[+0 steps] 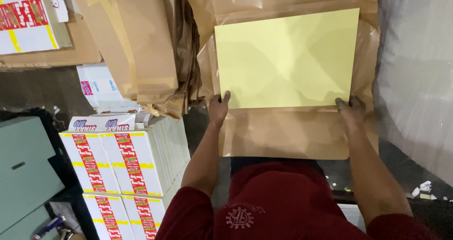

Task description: Unboxing a stack of paper and loading it into an industrial printing machine.

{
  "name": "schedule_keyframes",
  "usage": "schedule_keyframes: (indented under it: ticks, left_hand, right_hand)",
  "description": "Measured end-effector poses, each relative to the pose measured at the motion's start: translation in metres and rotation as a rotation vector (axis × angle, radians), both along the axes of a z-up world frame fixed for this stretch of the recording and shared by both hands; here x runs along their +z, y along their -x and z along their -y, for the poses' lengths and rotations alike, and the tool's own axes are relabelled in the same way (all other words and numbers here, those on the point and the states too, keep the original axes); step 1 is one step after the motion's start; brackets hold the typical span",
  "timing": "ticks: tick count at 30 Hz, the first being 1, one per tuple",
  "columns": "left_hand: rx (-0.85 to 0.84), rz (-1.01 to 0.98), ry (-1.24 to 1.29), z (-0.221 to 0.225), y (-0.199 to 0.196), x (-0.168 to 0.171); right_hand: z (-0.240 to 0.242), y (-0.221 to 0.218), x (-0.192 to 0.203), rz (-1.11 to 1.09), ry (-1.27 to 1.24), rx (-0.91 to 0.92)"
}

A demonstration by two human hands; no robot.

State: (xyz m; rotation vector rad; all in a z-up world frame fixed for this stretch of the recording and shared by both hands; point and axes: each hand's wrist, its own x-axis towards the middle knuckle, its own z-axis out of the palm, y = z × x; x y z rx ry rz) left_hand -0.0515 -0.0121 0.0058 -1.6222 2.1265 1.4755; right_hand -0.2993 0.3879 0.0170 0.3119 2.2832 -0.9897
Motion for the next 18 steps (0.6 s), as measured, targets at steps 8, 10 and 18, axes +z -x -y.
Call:
schedule_keyframes:
  ticks: [8,10,18]
  left_hand:
    - [0.159,-0.081,-0.352,0.011,-0.010,-0.023]
    - [0.200,-0.169,-0.471,0.007,0.003,0.009]
    - [0.266,-0.064,-0.556,0.045,0.056,0.120]
  right_hand:
    - [0.010,-0.012,0.022,0.108,0.374,-0.364]
    - [0.049,-0.021,0.071,0.200,0.841,-0.671]
    - [0.075,0.016,0.159,-0.208,0.494,-0.372]
